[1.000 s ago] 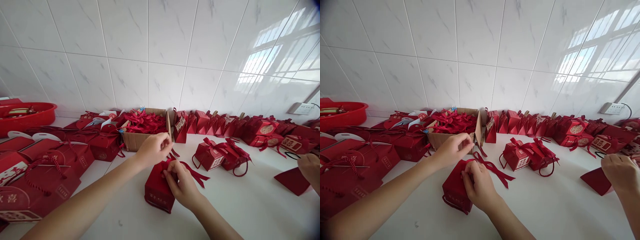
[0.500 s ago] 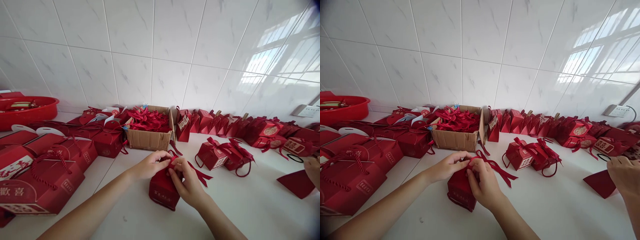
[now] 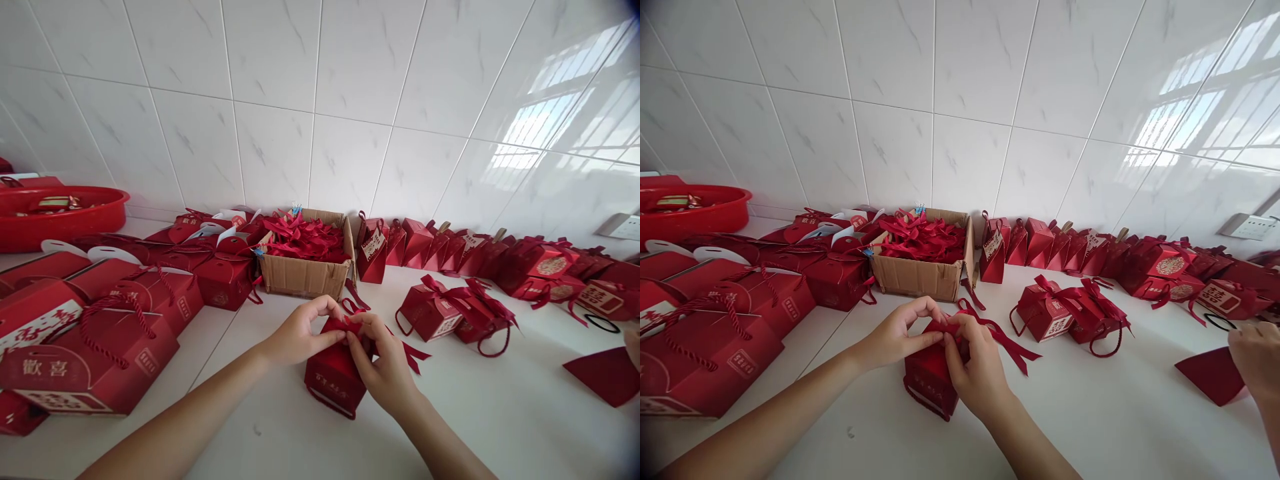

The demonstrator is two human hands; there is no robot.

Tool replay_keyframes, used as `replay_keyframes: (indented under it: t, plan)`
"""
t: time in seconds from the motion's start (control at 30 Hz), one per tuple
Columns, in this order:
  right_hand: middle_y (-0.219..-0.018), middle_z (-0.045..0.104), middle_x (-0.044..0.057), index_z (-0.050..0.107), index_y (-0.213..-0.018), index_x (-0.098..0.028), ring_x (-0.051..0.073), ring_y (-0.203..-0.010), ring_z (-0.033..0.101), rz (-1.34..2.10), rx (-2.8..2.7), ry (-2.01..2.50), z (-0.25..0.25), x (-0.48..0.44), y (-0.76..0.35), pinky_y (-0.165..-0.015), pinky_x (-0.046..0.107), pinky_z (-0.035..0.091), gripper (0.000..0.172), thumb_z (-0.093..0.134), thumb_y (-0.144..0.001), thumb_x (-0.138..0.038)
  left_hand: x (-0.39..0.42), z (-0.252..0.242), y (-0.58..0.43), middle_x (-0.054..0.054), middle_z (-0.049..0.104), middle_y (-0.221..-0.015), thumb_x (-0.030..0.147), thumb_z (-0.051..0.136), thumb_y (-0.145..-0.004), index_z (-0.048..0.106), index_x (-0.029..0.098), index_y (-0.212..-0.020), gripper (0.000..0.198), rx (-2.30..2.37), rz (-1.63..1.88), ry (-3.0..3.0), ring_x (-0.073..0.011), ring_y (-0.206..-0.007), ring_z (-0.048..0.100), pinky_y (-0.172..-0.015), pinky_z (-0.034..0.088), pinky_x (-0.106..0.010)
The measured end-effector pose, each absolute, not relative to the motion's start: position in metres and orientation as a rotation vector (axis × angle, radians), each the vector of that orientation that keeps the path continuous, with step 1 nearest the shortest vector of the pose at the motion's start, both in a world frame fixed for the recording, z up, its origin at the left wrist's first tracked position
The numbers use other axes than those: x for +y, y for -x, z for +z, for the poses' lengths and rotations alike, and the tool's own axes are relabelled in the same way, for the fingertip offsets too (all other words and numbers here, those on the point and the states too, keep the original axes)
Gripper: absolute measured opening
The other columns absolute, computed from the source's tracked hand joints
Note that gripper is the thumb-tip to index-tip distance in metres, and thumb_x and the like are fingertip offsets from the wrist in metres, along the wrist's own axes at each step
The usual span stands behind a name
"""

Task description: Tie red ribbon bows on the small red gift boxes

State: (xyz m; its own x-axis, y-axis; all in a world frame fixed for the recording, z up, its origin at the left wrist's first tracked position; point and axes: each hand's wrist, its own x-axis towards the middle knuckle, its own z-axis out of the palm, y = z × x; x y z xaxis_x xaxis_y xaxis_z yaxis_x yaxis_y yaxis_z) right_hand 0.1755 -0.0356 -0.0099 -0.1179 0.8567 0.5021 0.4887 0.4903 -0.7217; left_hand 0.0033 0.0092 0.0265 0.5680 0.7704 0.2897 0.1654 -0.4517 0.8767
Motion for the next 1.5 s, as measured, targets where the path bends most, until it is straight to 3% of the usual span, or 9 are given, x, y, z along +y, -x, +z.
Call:
replay_keyframes:
  t: [0.27,0.63,0.77,1.0,1.23,1.37,1.5]
  plan:
    - [-0.066,0.056,-0.002,0.049,-0.103,-0.021,0.013,-0.057,0.049,0.495,-1.724,1.127,-0.0091,-0.0361,-0.1756,-0.052,0.024,0.04,0.015,0.05,-0.088,-0.024,0.0091,0.0228,-0.0039,-0.002,0.059,-0.089,0.023,0.059,-0.082,0.053,0.018,-0.086,0.009,0.802,0.91,-2.049,-0.0151,-0.089,0.057,-0.084,0.045,-0.031]
    - [-0.079,0.064,0.003,0.063,-0.089,-0.02,0.014,-0.067,0.058,0.225,-1.692,1.051,-0.0063,-0.0352,-0.1737,-0.06,0.026,0.049,0.01,0.055,-0.085,-0.016,0.001,0.0271,-0.0049,-0.004,0.058,-0.093,0.026,0.052,-0.086,0.049,0.02,-0.089,0.008,0.888,0.834,-2.107,-0.0172,-0.092,0.055,-0.086,0.044,-0.033]
    - [-0.081,0.066,0.006,0.065,-0.094,-0.019,0.017,-0.073,0.058,0.181,-1.781,1.046,-0.0029,-0.0371,-0.1752,-0.064,0.031,0.05,0.015,0.052,-0.087,-0.016,0.0007,0.0259,-0.0055,-0.003,0.057,-0.091,0.027,0.052,-0.086,0.05,0.019,-0.091,0.009,0.907,0.85,-2.135,-0.0171,-0.088,0.054,-0.083,0.045,-0.033]
    - [-0.083,0.066,0.007,0.068,-0.103,-0.019,0.02,-0.077,0.057,0.228,-1.86,1.111,-0.0007,-0.0366,-0.18,-0.065,0.035,0.052,0.022,0.063,-0.083,-0.024,0.0013,0.0273,-0.0066,-0.004,0.059,-0.097,0.023,0.052,-0.086,0.051,0.019,-0.094,0.008,0.863,0.866,-2.111,-0.016,-0.095,0.057,-0.094,0.044,-0.035]
    - [-0.082,0.059,0.007,0.072,-0.088,-0.021,0.021,-0.078,0.054,0.265,-1.782,1.207,-0.0043,-0.0364,-0.1794,-0.068,0.037,0.051,0.012,0.06,-0.084,-0.022,0.0027,0.0251,-0.0037,-0.005,0.06,-0.099,0.021,0.054,-0.085,0.055,0.021,-0.098,0.013,0.92,0.934,-2.32,-0.0188,-0.098,0.055,-0.09,0.046,-0.036]
    - [-0.099,0.057,0.01,0.072,-0.081,-0.024,0.027,-0.095,0.05,0.205,-1.732,1.264,-0.0061,-0.0364,-0.179,-0.082,0.049,0.047,0.011,0.061,-0.083,-0.024,0.0028,0.0259,-0.0052,-0.004,0.062,-0.094,0.017,0.053,-0.085,0.054,0.02,-0.093,0.009,0.937,0.973,-2.457,-0.0185,-0.092,0.055,-0.087,0.044,-0.036]
    - [-0.121,0.052,0.012,0.069,-0.076,-0.024,0.033,-0.116,0.041,0.385,-1.68,1.283,-0.0073,-0.0351,-0.1789,-0.094,0.06,0.036,0.014,0.059,-0.084,-0.028,0.0029,0.0257,-0.0066,-0.003,0.063,-0.09,0.015,0.052,-0.085,0.054,0.021,-0.091,0.009,0.945,0.993,-2.457,-0.0182,-0.089,0.056,-0.085,0.045,-0.035]
